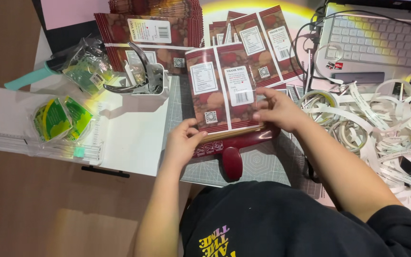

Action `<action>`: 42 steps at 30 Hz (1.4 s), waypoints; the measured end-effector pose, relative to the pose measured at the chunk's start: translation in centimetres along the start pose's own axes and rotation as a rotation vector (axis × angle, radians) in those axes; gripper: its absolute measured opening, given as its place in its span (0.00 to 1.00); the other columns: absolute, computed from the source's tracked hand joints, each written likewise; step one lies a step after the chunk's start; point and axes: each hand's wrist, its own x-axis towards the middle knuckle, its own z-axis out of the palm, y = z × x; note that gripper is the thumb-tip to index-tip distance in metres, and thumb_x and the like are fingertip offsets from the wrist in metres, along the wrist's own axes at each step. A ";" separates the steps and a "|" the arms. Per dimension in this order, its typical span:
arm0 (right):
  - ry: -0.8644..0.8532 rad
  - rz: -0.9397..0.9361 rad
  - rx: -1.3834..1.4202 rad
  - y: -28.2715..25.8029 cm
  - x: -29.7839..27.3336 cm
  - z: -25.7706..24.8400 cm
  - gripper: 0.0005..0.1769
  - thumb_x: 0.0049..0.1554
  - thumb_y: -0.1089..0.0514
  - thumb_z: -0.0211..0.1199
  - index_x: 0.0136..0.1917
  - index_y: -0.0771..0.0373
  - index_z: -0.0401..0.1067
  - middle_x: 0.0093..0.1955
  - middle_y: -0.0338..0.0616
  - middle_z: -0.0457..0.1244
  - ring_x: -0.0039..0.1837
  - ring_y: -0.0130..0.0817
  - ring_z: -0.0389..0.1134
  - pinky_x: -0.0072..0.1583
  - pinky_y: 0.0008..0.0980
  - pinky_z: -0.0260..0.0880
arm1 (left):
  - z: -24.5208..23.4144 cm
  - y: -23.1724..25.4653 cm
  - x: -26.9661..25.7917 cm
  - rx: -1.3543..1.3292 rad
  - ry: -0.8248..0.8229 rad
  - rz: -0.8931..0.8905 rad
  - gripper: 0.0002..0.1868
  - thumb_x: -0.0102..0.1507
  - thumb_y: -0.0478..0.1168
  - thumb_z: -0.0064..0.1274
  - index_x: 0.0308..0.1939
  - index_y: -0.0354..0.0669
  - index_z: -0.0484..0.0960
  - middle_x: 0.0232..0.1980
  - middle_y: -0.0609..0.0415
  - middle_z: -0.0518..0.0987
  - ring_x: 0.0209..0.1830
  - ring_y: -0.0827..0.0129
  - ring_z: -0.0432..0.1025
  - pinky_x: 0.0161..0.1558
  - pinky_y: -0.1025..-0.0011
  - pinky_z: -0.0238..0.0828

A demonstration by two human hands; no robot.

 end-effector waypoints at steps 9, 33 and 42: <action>0.042 -0.087 -0.230 -2.8 -0.5 4.2 0.29 0.46 0.72 0.75 0.61 0.62 0.72 0.47 0.44 0.72 0.51 0.31 0.74 0.57 0.33 0.75 | -1.6 2.7 0.7 -0.120 -0.112 0.021 0.38 0.61 0.28 0.59 0.75 0.37 0.63 0.57 0.38 0.82 0.62 0.44 0.75 0.62 0.48 0.71; 0.052 -0.156 -0.711 -3.5 -2.1 3.6 0.19 0.51 0.58 0.76 0.54 0.62 0.77 0.51 0.50 0.74 0.60 0.49 0.74 0.63 0.46 0.70 | 3.3 -1.3 5.9 -0.611 -0.205 0.151 0.15 0.60 0.29 0.63 0.51 0.40 0.83 0.45 0.47 0.87 0.47 0.70 0.79 0.53 0.67 0.79; 0.408 0.325 -0.855 0.7 -6.3 -0.7 0.22 0.68 0.39 0.55 0.67 0.48 0.77 0.52 0.43 0.73 0.60 0.47 0.73 0.63 0.47 0.69 | 3.3 -0.8 4.7 -0.522 -0.182 0.183 0.15 0.62 0.33 0.64 0.53 0.39 0.85 0.48 0.45 0.86 0.52 0.69 0.76 0.59 0.63 0.75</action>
